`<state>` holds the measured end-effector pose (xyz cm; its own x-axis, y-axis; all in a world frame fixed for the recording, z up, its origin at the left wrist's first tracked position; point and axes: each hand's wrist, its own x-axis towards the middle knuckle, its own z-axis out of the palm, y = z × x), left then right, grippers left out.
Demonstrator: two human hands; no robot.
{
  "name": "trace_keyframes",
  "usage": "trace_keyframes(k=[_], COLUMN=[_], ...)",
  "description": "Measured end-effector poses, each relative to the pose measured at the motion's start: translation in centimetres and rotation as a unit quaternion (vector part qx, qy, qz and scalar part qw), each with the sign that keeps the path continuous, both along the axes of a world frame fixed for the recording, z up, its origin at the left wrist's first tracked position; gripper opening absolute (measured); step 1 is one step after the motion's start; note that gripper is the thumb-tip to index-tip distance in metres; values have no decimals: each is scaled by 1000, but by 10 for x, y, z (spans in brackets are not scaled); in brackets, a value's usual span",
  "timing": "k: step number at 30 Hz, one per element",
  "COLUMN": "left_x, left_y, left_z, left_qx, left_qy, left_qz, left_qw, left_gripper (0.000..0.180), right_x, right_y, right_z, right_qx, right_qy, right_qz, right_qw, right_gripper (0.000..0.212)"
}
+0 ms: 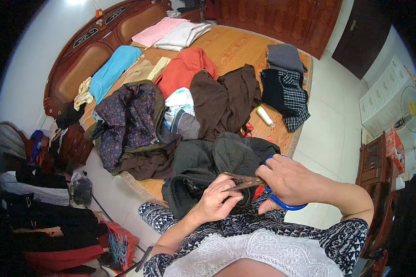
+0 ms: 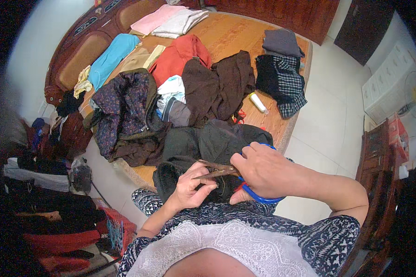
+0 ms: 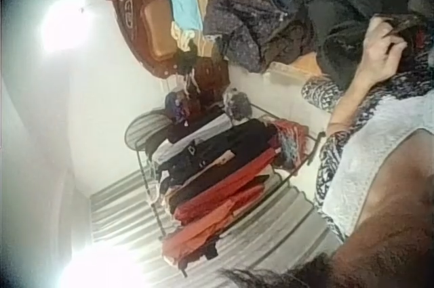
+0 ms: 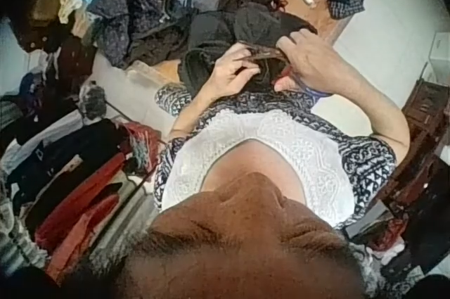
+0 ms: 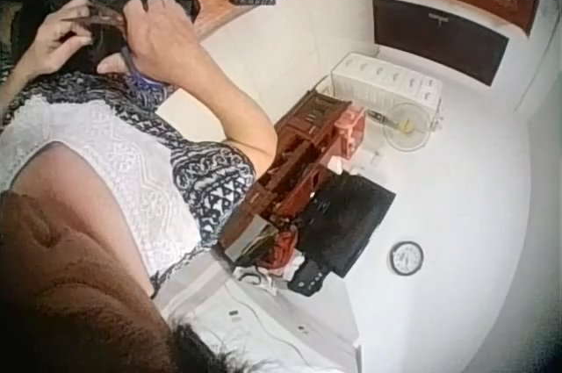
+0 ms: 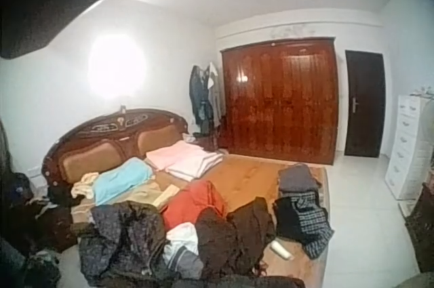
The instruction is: Repairing a zipper or loose thread on a green jacket using scissors while sitting on a bed.
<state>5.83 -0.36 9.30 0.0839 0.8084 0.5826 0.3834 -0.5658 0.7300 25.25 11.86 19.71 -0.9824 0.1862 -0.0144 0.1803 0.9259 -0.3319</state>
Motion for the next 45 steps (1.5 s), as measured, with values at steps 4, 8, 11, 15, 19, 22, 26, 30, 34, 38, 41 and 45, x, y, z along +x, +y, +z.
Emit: trace_keyframes(k=[4, 8, 11, 15, 19, 22, 26, 30, 34, 38, 41, 45], left_x=[0, 2, 3, 2, 2, 4, 7, 8, 8, 7, 8, 9], left_y=[1, 0, 1, -2, -5, -5, -5, -3, -7, -7, -6, -7], left_z=[1, 3, -1, -4, -12, -18, -26, -23, -25, -24, -21, -17], left_qx=[3, 9, 13, 5, -22, -77, -78, -70, -96, -83, -76, -98], left_qy=[-6, -14, -27, -56, -103, -178, -274, -280, -282, -269, -259, -306], left_qz=[0, -1, 10, 16, 11, -19, -48, -52, -37, -30, -24, -6], left_qw=[1000, 1000, 1000, 998, 994, 981, 957, 956, 954, 959, 963, 947], left_gripper=[10, 11, 11, 10, 8, 9, 11, 11, 11, 8, 6, 4], right_x=[-1, -1, -2, -4, -5, -5, -8, -8, -5, -4, -3, -4], right_y=[0, -1, -1, -6, -10, -11, -13, -12, -13, -13, -12, -13], right_z=[2, -1, -8, -12, -19, -25, -29, -30, -33, -36, -36, -38], right_qx=[1, -2, -12, -25, -30, -41, -50, -52, -44, -36, -35, -30], right_qy=[-12, -7, -4, 0, 4, 4, 11, 0, 12, 10, 20, 22], right_qz=[0, 0, -5, -24, -35, -37, -37, -41, -48, -56, -59, -72], right_qw=[1000, 1000, 1000, 999, 999, 998, 998, 998, 998, 998, 997, 997], right_gripper=[67, 67, 65, 57, 49, 46, 44, 43, 41, 40, 40, 40])
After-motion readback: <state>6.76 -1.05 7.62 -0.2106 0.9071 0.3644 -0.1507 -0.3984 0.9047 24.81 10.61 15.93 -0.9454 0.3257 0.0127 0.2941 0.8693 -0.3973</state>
